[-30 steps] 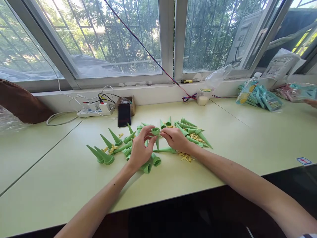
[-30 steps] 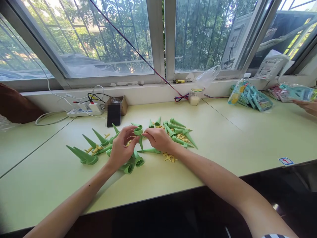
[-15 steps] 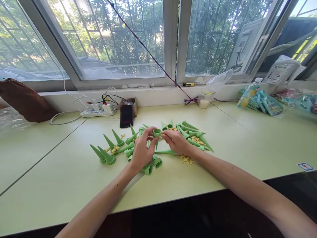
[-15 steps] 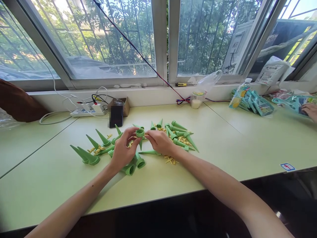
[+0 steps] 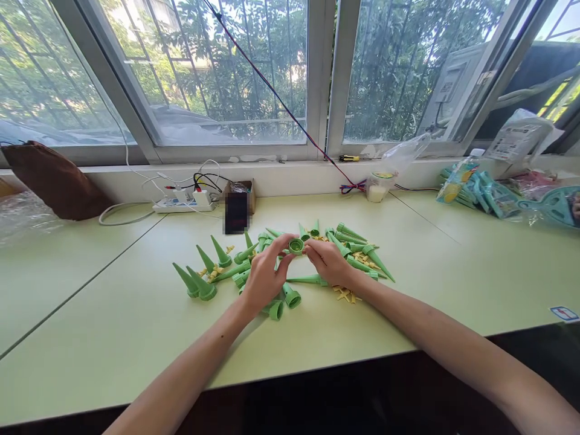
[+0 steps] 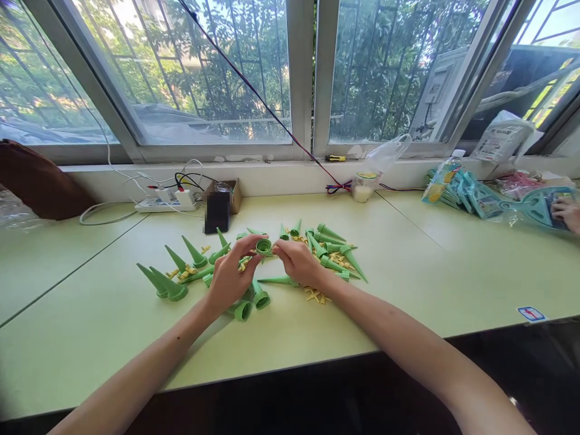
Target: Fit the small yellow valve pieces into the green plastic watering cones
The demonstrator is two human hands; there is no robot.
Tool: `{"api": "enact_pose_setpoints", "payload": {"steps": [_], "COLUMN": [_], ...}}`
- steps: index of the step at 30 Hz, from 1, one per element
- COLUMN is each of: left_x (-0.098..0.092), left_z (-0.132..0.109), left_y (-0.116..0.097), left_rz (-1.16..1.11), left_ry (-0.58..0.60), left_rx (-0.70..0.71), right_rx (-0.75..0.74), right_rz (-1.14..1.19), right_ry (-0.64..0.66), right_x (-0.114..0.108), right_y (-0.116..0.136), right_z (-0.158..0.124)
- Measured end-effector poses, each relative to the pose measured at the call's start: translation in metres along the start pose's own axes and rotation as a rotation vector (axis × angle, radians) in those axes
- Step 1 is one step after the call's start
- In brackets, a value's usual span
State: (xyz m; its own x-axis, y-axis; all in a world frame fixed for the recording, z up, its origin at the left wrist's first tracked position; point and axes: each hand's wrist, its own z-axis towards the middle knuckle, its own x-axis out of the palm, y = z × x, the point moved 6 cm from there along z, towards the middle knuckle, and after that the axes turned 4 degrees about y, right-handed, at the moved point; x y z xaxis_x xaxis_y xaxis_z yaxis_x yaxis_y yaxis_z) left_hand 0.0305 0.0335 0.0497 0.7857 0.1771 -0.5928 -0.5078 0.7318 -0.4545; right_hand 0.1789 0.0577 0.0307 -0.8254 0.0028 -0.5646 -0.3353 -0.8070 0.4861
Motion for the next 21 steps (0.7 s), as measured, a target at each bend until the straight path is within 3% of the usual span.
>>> {"api": "enact_pose_setpoints", "payload": {"steps": [8, 16, 21], "left_x": [0.003, -0.012, -0.002], "left_z": [-0.001, 0.000, 0.000], "left_y": [0.002, 0.000, 0.005], "left_rz": [0.034, -0.056, -0.334], "left_ry": [0.032, -0.217, -0.055], "left_rx": [0.029, -0.175, -0.296], "right_rx": [0.007, 0.048, -0.099], "right_rz": [-0.033, -0.092, -0.157], "right_ry": [-0.032, -0.211, -0.094], "right_x": [0.001, -0.016, -0.003], "right_y": [-0.003, -0.008, 0.006], "right_z": [0.000, 0.000, -0.001]}}
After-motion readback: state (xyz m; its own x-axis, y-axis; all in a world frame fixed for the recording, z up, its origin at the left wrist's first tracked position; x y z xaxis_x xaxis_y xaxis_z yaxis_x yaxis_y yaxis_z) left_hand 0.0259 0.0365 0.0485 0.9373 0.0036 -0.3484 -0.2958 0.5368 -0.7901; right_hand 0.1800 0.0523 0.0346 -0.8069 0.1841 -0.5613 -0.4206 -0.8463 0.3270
